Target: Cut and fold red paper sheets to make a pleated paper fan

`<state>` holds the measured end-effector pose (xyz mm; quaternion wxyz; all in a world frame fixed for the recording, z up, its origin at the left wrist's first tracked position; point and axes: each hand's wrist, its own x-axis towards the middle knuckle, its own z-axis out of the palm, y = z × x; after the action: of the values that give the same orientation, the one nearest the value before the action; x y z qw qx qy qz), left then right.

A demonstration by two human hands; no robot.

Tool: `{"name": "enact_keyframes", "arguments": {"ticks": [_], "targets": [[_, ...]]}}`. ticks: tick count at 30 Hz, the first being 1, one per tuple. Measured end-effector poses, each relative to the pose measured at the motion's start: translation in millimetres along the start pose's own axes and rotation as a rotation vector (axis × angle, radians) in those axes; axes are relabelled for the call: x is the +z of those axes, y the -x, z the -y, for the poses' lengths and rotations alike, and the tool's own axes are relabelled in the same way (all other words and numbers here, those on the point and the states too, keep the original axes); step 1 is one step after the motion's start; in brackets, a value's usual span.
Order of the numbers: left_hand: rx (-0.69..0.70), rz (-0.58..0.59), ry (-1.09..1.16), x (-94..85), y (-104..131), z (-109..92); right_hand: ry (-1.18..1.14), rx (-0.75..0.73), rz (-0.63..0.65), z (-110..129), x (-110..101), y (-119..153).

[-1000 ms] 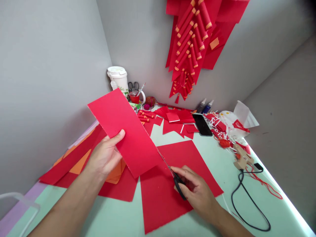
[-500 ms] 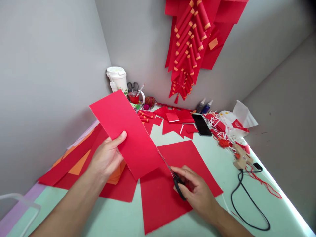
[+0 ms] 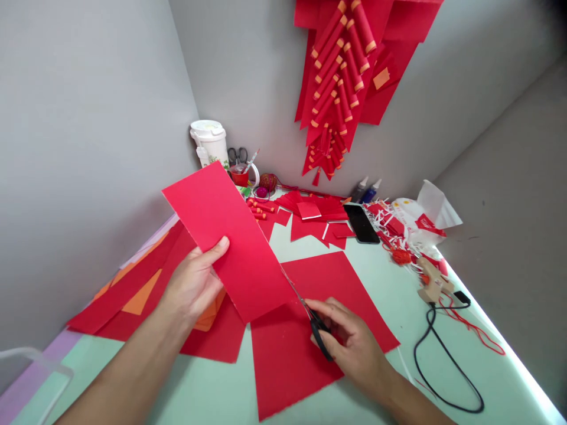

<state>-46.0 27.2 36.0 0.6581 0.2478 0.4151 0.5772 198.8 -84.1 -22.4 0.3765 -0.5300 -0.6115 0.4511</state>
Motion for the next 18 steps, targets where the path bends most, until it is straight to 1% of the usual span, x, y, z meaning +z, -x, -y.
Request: {"name": "enact_keyframes", "arguments": {"ticks": [3, 12, 18], "targets": [[-0.002, 0.013, 0.001, 1.4, 1.3, 2.3, 0.001, 0.004, -0.011, -0.8, -0.3, 0.1], [0.014, -0.020, 0.003, 1.4, 0.3, 4.1, -0.004, 0.026, -0.013, -3.0, -0.1, 1.3], [0.006, -0.003, -0.032, 4.2, 2.0, 6.6, -0.016, -0.006, -0.005, -1.5, -0.4, 0.6]]}}
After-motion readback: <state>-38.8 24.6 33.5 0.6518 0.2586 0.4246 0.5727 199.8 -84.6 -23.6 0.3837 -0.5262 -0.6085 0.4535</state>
